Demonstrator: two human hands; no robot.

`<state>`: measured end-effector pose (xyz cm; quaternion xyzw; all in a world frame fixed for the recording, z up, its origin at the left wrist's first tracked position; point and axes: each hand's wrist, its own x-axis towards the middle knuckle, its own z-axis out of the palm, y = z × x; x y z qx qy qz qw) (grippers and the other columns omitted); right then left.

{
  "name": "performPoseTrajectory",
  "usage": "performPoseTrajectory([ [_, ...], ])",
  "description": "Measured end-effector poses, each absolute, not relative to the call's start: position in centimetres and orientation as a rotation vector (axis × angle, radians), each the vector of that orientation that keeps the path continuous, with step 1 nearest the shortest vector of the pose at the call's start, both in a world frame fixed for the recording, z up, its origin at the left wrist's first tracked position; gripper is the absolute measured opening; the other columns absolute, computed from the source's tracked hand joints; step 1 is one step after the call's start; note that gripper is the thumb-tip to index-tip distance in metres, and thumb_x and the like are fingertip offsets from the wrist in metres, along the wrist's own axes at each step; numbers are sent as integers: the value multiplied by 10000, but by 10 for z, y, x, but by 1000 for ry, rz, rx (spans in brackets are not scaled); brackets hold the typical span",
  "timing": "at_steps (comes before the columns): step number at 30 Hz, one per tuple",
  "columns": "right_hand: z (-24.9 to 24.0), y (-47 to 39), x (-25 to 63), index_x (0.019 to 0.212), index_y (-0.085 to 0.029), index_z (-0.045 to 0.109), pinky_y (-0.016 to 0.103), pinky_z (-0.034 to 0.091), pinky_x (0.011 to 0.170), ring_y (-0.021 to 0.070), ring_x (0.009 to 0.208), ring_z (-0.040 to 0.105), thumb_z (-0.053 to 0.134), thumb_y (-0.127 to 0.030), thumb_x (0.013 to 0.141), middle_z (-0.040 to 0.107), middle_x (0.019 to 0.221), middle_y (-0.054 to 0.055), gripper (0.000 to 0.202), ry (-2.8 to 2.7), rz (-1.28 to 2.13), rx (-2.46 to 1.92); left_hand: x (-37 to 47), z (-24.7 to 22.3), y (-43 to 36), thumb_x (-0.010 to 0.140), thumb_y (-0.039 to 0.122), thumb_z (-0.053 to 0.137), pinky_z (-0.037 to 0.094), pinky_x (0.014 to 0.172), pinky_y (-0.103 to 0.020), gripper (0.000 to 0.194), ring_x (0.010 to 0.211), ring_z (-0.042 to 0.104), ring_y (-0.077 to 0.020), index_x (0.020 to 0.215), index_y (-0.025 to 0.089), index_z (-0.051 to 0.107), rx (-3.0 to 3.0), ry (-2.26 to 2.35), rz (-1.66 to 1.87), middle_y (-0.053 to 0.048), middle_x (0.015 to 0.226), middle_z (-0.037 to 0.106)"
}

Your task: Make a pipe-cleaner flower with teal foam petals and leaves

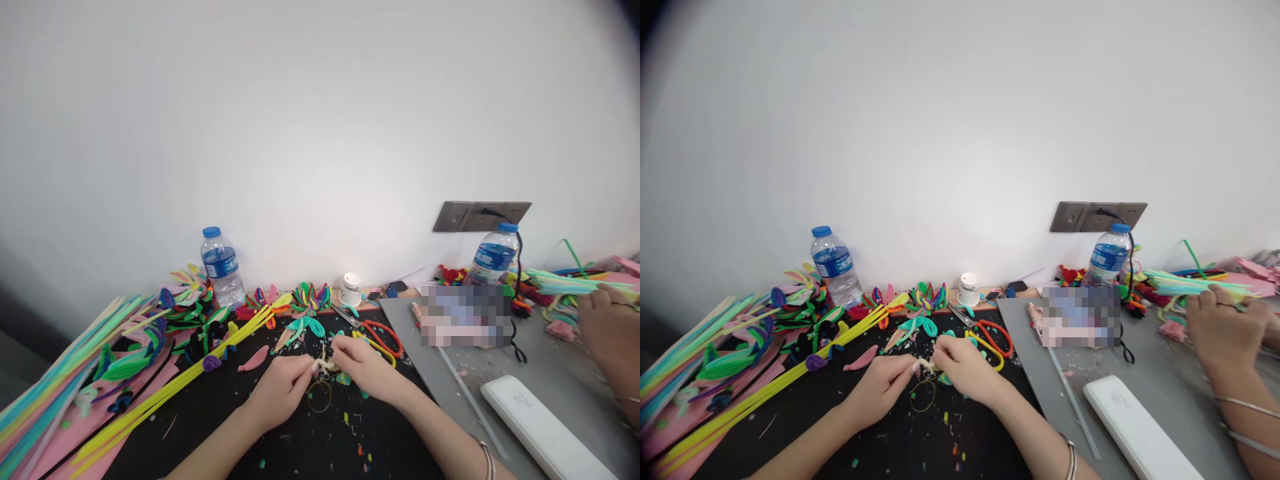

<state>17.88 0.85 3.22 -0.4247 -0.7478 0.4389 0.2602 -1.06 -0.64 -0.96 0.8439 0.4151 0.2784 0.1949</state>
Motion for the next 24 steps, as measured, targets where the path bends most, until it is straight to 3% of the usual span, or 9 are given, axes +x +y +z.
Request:
performPoseTrajectory([
  [3, 32, 7, 178, 669, -175, 460, 195, 233, 488, 82, 541, 349, 501, -246, 805, 414, 581, -54, 159, -2186, 982, -1084, -10, -7, -7, 911, 244, 295, 275, 519, -224, 338, 518, 393, -100, 608, 173, 428, 2293, 1149, 814, 35, 551, 428],
  [8, 28, 9, 177, 556, -168, 379, 199, 232, 487, 79, 504, 333, 449, -172, 808, 364, 511, -61, 261, -2166, 853, -1158, -7, -2, -10, 913, 270, 288, 324, 562, -222, 341, 561, 435, -113, 714, 165, 544, 2200, 1075, 852, 12, 613, 518],
  [13, 29, 9, 176, 532, -180, 309, 201, 234, 484, 78, 493, 312, 419, -160, 795, 332, 502, -64, 286, -2057, 834, -1155, -3, 2, -12, 908, 313, 299, 323, 560, -222, 373, 545, 419, -119, 755, 158, 602, 2149, 995, 808, 7, 590, 518],
  [24, 29, 6, 175, 549, -183, 338, 198, 261, 484, 83, 511, 330, 409, -169, 793, 358, 530, -54, 255, -1919, 1001, -1101, 1, 6, -18, 911, 278, 303, 319, 575, -208, 356, 565, 445, -112, 793, 153, 615, 2153, 968, 670, 18, 599, 510],
])
